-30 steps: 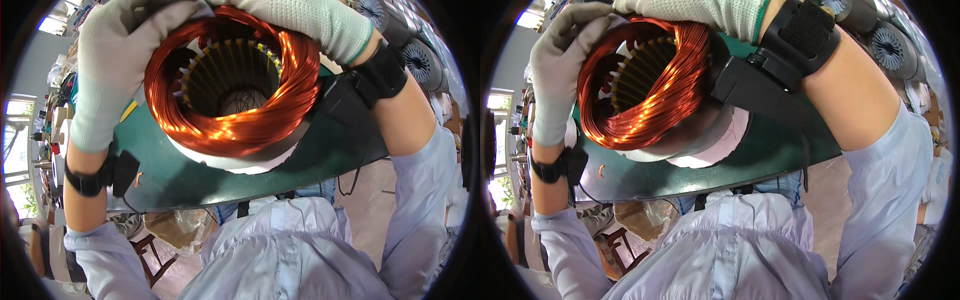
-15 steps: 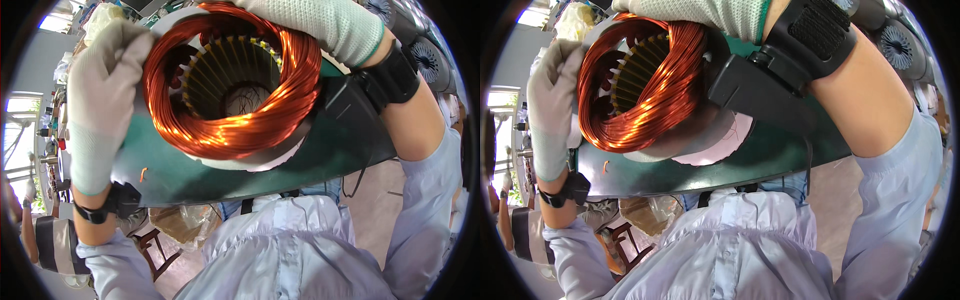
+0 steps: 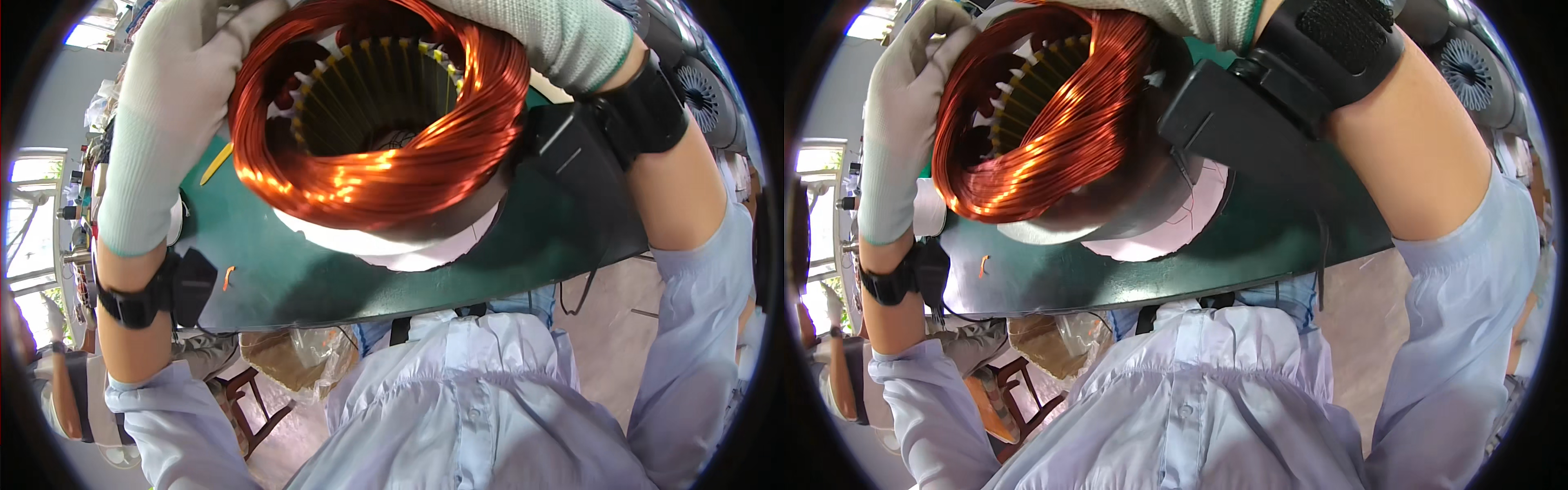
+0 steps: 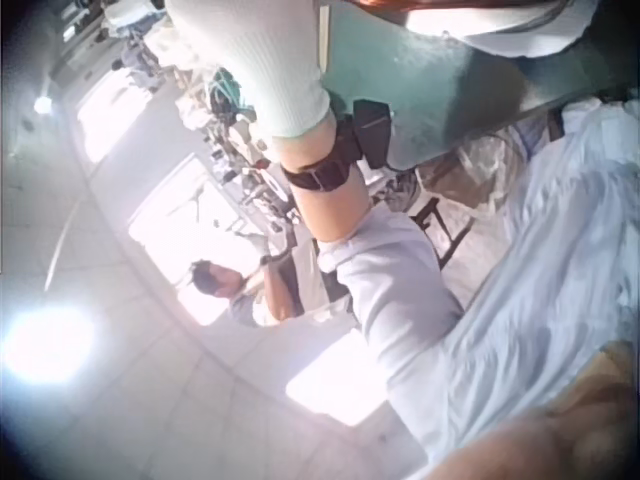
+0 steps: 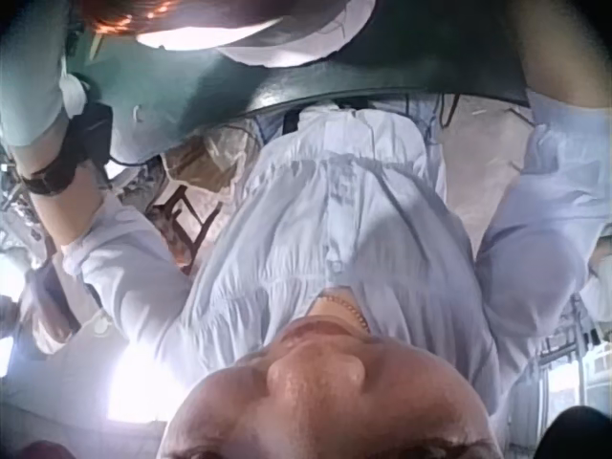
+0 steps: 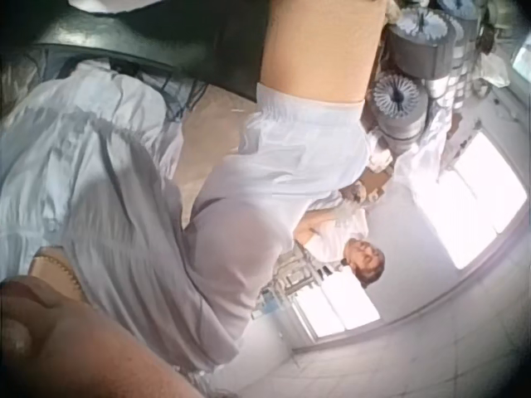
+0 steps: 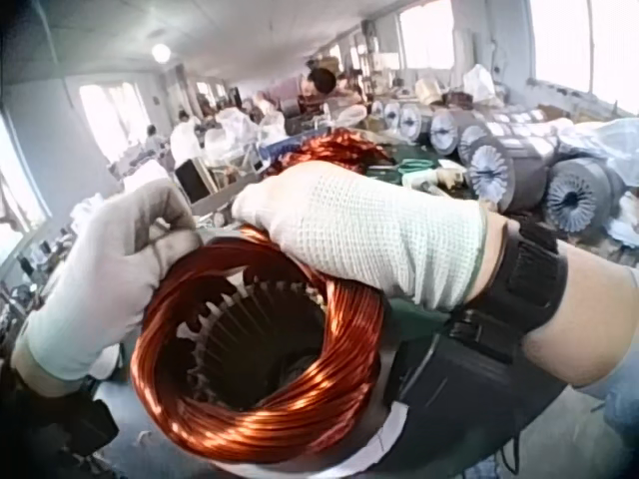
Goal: The recorder uses a mallet and a hand tool to shape copper windings and insert insulation paper into an electric motor stator.
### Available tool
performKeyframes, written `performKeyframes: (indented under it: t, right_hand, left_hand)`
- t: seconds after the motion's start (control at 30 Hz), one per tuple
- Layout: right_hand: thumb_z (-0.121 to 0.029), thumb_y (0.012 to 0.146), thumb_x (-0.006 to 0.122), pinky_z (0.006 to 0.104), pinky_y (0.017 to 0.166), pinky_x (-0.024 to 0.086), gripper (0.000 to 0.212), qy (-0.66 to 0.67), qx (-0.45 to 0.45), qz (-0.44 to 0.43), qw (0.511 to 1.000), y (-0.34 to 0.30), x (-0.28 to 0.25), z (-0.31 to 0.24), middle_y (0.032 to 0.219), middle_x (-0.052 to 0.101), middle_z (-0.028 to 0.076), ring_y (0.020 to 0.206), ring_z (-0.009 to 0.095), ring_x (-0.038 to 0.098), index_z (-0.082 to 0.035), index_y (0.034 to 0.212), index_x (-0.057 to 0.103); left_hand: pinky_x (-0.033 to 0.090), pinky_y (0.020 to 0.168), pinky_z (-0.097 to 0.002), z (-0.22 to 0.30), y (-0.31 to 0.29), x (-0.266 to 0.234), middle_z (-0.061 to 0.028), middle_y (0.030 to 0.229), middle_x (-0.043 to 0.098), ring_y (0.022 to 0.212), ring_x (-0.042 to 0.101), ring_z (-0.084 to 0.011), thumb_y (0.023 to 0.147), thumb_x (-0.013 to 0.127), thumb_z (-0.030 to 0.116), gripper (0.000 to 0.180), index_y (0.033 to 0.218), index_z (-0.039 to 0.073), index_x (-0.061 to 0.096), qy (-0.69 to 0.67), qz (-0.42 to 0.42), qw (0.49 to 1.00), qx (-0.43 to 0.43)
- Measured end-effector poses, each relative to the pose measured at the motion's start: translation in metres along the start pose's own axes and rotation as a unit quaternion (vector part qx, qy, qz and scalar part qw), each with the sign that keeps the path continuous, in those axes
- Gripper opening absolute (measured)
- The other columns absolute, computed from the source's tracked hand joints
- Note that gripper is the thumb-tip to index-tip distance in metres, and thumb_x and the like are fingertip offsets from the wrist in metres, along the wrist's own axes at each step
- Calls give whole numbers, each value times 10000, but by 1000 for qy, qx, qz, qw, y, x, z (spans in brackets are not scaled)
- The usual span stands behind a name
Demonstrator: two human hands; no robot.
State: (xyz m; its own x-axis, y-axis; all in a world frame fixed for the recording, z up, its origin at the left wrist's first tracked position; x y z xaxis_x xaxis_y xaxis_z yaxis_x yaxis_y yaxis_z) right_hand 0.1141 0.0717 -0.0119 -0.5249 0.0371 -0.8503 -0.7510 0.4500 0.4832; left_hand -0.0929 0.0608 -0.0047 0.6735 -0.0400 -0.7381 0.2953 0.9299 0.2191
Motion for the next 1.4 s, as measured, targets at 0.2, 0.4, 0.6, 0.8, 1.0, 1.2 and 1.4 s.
performKeyframes:
  t: [0.2, 0.4, 0.6, 0.8, 1.0, 1.2, 1.4]
  right_hand:
    - [-78, 973, 506, 407, 811, 541, 169, 0, 4, 16, 1000, -3, 16, 7, 914, 677, 242, 898, 365, 703, 21, 1039, 625]
    - [-131, 986, 521, 399, 832, 541, 234, 4, 3, -22, 1000, -3, 0, 3, 985, 696, 208, 933, 351, 703, -27, 1165, 630]
    - [-273, 1060, 552, 330, 951, 525, 386, 420, 245, -26, 874, -1, 13, -24, 1190, 730, 130, 1052, 196, 698, -3, 1313, 662]
    - [-344, 1036, 636, 276, 941, 519, 411, 465, 238, -35, 852, -5, 18, -3, 1136, 747, 61, 1029, 109, 663, -13, 1264, 720]
    - [-249, 1070, 530, 302, 920, 521, 343, 291, 61, -14, 955, 9, 7, -5, 1094, 750, 98, 1022, 162, 684, -9, 1255, 690]
    - [-258, 1051, 577, 294, 912, 525, 326, 453, 170, -12, 875, -3, 27, 8, 1033, 757, 94, 979, 135, 682, -2, 1179, 731]
    - [-291, 1053, 580, 278, 843, 509, 378, 347, 127, -45, 928, 2, 14, -9, 985, 754, 98, 897, 118, 650, 45, 1182, 698]
  left_hand:
    - [443, 576, -224, 67, -19, 5, 11, 740, 603, 660, 544, -35, 998, 654, 56, 89, 981, -14, 602, -51, -67, 984, -158]
    - [444, 580, -273, 59, -8, 13, -21, 729, 614, 645, 537, -87, 985, 667, 78, 112, 967, -15, 606, 175, 43, 977, 116]
    - [489, 577, -275, 61, -20, 7, -49, 732, 646, 643, 596, -110, 995, 646, 54, 92, 971, -26, 609, 101, -4, 963, -251]
    - [465, 514, -282, 40, -4, 15, -49, 704, 638, 566, 582, -118, 988, 650, 69, 105, 953, -24, 617, 97, -18, 992, 74]
    - [452, 504, -281, 50, -32, 1, -47, 688, 635, 539, 554, -120, 992, 634, 78, 106, 951, -20, 626, 136, 28, 990, -9]
    - [440, 494, -280, 55, -12, 1, -44, 671, 631, 512, 526, -121, 995, 619, 86, 113, 950, -16, 635, 116, -46, 992, 5]
    - [430, 486, -279, 48, -21, -3, -42, 658, 628, 489, 503, -123, 999, 606, 93, 123, 948, -13, 642, 195, 83, 967, 145]
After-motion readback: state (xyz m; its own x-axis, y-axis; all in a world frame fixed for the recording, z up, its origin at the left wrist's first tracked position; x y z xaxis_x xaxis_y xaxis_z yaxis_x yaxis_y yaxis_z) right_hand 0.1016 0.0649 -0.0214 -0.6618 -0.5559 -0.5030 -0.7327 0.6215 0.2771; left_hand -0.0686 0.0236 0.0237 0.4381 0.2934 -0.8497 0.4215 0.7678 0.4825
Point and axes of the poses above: each hand's wrist, its own y-axis towards the middle knuckle, its own x-axis out of the palm, z = x × y, the point moved 5 cm from there along y, towards the middle knuckle
